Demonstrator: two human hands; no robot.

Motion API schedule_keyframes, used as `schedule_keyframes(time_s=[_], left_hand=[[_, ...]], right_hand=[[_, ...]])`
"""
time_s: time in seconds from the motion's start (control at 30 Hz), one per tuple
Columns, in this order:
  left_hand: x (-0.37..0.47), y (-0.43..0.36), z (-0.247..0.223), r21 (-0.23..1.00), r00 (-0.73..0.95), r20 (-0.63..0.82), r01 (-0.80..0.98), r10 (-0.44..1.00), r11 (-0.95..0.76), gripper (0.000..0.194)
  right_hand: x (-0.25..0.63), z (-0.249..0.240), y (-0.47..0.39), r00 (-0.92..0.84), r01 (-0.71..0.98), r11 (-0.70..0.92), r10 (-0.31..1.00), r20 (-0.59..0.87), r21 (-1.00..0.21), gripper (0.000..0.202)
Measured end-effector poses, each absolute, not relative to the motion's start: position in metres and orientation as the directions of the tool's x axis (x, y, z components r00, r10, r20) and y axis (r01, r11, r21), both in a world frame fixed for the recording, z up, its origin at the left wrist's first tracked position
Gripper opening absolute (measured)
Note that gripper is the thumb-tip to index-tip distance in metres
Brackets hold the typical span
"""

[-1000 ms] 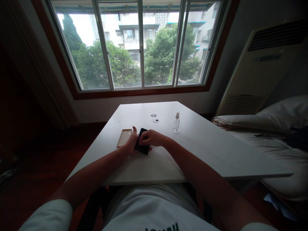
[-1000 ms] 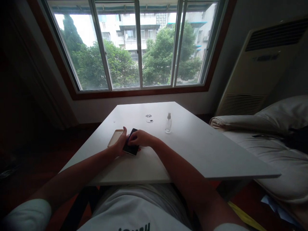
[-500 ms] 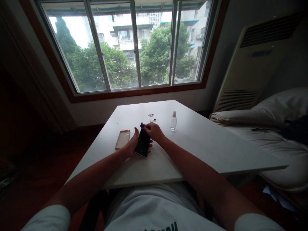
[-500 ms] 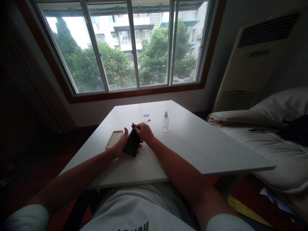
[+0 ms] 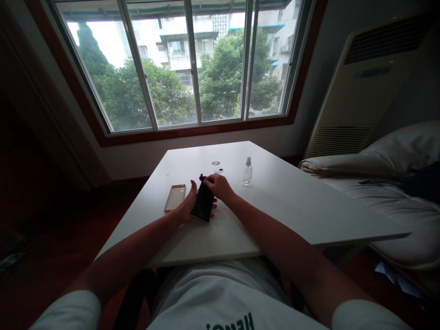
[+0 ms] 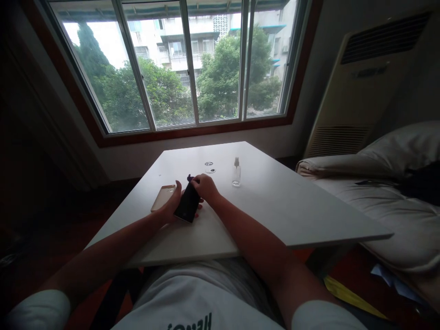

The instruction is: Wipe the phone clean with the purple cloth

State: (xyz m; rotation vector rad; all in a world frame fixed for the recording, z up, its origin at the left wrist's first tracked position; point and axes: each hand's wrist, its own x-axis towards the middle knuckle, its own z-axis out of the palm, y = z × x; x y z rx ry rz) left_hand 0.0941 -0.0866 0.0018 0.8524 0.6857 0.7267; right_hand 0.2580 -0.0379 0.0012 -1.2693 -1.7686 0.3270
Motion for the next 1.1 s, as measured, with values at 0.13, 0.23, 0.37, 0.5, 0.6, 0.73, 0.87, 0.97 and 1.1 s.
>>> schedule_keyframes(time_s=[0.13,0.23,0.37,0.5,0.6,0.73,0.87,0.97,1.1], left_hand=[[0.092,-0.084,-0.001,0.822,0.536,-0.262,-0.312,0.803,0.477,0.085],[0.091,-0.079,-0.005,0.797,0.449,-0.316,-0.352,0.836,0.49,0.088],[0.089,-0.076,-0.006,0.776,0.486,-0.313,-0.365,0.816,0.514,0.089],[0.088,-0.077,-0.005,0.759,0.583,-0.245,-0.382,0.775,0.528,0.094],[0.089,-0.077,-0.003,0.754,0.569,-0.268,-0.378,0.777,0.537,0.095],[0.088,-0.075,-0.004,0.754,0.589,-0.255,-0.374,0.766,0.539,0.099],[0.085,-0.073,-0.008,0.747,0.617,-0.242,-0.374,0.748,0.55,0.104],[0.084,-0.072,-0.009,0.739,0.629,-0.239,-0.376,0.74,0.558,0.105],[0.084,-0.073,-0.008,0.731,0.644,-0.225,-0.384,0.731,0.563,0.103]], right_hand=[[0.253,0.002,-0.046,-0.131,0.597,0.446,0.874,0.467,-0.667,0.019],[0.25,0.007,-0.061,-0.367,0.523,0.499,0.864,0.346,-0.691,0.017],[0.255,0.009,-0.058,-0.404,0.526,0.395,0.895,0.188,-0.753,0.023],[0.269,0.001,-0.033,-0.163,0.642,0.382,0.915,0.369,-0.665,0.019],[0.277,-0.006,-0.021,-0.134,0.625,0.351,0.928,0.348,-0.697,0.021],[0.28,-0.01,-0.018,-0.116,0.605,0.338,0.933,0.34,-0.721,0.022],[0.281,-0.011,-0.018,-0.139,0.606,0.329,0.94,0.311,-0.725,0.022],[0.28,-0.011,-0.019,-0.16,0.613,0.326,0.943,0.292,-0.72,0.022],[0.279,-0.009,-0.024,-0.184,0.608,0.317,0.948,0.259,-0.728,0.02]])
